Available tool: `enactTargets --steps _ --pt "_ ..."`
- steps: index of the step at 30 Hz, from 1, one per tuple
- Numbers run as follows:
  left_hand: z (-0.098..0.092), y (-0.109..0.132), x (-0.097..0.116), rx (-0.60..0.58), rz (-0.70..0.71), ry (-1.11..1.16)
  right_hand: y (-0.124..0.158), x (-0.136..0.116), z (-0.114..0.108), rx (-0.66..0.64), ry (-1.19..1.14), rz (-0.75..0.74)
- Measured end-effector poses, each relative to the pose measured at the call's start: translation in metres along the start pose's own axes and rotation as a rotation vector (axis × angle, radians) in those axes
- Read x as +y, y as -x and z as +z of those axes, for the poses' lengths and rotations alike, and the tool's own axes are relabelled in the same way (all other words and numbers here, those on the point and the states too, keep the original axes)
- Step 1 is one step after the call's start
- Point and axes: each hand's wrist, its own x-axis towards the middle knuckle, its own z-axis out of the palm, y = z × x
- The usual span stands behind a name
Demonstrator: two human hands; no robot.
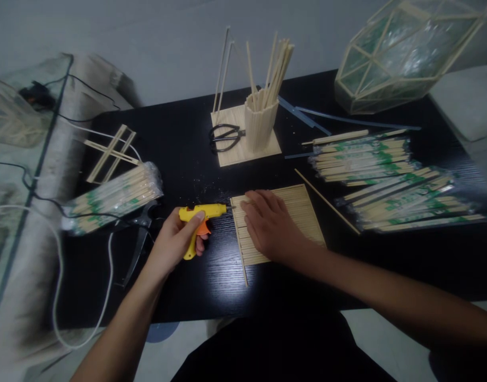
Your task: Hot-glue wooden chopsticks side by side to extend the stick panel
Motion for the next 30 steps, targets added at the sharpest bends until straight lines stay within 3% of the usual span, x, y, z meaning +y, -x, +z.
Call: enactTargets --steps 30 --pt "0.0 0.018 -0.005 -0.032 -0.023 0.01 0.0 0.0 0.001 0.007 -0.009 0.006"
